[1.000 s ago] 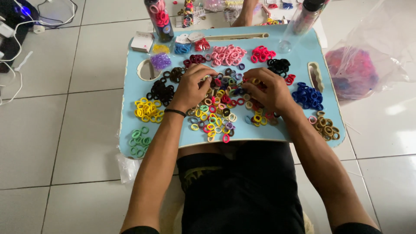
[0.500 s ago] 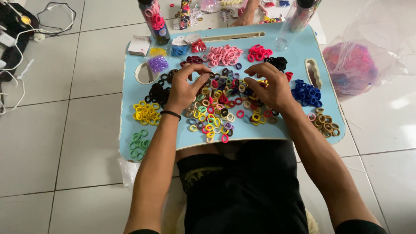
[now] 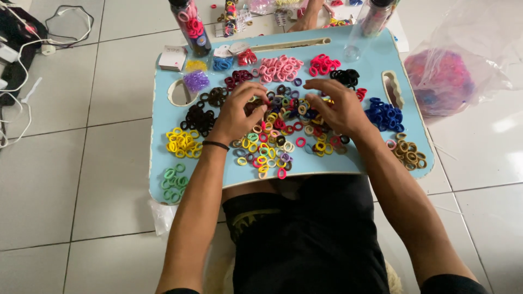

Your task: Sorting and arranging small colorful rubber bands on a small blue table

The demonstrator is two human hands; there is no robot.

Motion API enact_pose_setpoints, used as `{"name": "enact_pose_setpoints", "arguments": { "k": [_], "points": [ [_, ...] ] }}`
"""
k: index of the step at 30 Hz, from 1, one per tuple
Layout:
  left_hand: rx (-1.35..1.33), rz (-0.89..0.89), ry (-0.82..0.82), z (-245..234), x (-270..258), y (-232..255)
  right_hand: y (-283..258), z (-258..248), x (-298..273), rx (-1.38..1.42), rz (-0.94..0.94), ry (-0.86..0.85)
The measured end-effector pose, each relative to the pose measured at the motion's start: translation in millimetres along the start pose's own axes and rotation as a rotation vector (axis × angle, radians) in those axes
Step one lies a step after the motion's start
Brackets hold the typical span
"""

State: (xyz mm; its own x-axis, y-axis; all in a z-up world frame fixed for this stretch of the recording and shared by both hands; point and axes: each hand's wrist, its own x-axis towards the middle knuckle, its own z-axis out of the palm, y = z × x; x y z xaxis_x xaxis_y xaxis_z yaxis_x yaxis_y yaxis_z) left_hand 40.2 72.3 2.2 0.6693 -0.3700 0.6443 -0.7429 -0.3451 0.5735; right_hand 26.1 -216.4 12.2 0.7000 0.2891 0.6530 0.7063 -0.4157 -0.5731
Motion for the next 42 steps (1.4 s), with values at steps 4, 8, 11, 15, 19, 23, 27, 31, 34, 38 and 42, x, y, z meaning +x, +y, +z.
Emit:
{"name": "enact_pose_setpoints", "arguments": {
  "k": [4, 8, 11, 15, 19, 23, 27, 31, 34, 38, 42],
  "points": [
    [-0.1, -0.073, -0.111, 0.0, 1.1, 7.8, -18.3, -4.3, 4.8, 0.099, 0.103, -0.134],
    [-0.169, -0.109, -0.097, -1.4, 2.2, 7.5, -11.5, -4.4, 12.5, 0.049, 0.108, -0.264],
    [-0.167, -0.111, -0.133, -1.8, 2.6, 10.6, -8.5, 4.7, 21.4, -0.063, -0.009, -0.386],
    [-0.163, -0.099, -0.118, 0.2, 1.6, 7.7, -19.0, 5.3, 22.1, -0.099, -0.015, -0.45],
    [-0.185, -0.125, -0.107, -1.5, 2.5, 14.2, -15.4, 3.5, 17.0, 0.075, -0.025, -0.407],
    [-0.194, -0.122, -0.11, -2.0, 4.7, 15.7, -35.1, -2.8, 18.2, 0.178, -0.037, -0.425],
    [-0.207, -0.105, -0.08, -1.9, 3.4, 8.5, -31.7, -30.7, 19.6, 0.286, 0.041, -0.251],
    [-0.174, -0.102, -0.027, -0.2, 2.3, 2.2, -52.2, -74.3, 11.2, 0.228, 0.171, -0.006],
    [-0.147, -0.09, -0.004, 1.4, 0.2, -1.7, -54.0, -92.9, -18.5, 0.039, 0.334, 0.018],
    [-0.139, -0.095, 0.042, 1.3, 1.4, 0.2, -75.2, -93.6, -49.7, -0.203, 0.441, -0.066],
    [-0.092, -0.093, 0.062, 0.8, 0.7, -4.7, -53.4, -72.1, -82.5, -0.305, 0.392, -0.013]
  ]
}}
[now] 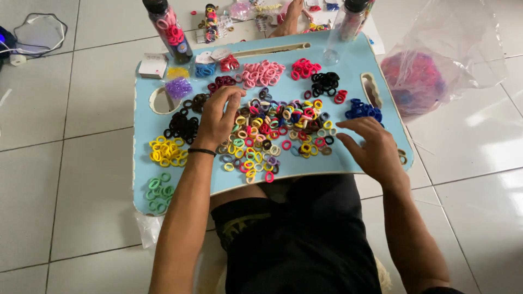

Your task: Sorting and arranging small colorful rubber bands on a small blue table

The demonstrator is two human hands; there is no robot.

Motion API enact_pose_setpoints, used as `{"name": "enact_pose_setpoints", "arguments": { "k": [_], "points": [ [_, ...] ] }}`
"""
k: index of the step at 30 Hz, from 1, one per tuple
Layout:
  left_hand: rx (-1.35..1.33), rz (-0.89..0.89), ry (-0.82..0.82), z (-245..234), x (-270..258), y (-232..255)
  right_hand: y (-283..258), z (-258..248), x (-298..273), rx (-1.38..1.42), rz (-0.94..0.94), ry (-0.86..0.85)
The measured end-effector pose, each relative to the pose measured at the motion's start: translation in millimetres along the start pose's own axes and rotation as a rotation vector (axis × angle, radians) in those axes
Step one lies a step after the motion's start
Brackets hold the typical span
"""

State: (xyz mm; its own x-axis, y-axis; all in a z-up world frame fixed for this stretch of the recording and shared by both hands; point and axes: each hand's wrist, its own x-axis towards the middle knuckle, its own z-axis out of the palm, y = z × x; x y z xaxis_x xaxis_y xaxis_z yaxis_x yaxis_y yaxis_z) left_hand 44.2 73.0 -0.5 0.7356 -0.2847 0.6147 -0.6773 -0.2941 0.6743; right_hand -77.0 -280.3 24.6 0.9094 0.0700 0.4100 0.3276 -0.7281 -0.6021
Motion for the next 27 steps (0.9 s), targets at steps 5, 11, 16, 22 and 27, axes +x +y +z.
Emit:
{"name": "enact_pose_setpoints", "arguments": {
  "k": [5, 11, 16, 22, 27],
  "points": [
    [0.024, 0.0, 0.004, -0.6, -1.7, 2.8, 15.5, 11.8, -6.0, -0.234, -0.298, -0.045],
    [0.048, 0.024, 0.015, -0.9, 1.3, 4.1, 17.8, 18.7, -0.5, -0.137, -0.31, -0.056],
    [0.039, 0.013, 0.012, 0.4, -0.6, 5.2, 30.6, 16.9, 29.5, -0.072, -0.172, 0.08],
    [0.041, -0.002, 0.004, -2.3, -0.5, 8.5, 64.5, 30.0, 88.3, -0.289, -0.252, 0.209],
    [0.041, -0.014, 0.025, -4.6, -0.7, 14.3, 51.8, 7.6, 77.8, -0.265, -0.183, 0.172]
  ]
}}
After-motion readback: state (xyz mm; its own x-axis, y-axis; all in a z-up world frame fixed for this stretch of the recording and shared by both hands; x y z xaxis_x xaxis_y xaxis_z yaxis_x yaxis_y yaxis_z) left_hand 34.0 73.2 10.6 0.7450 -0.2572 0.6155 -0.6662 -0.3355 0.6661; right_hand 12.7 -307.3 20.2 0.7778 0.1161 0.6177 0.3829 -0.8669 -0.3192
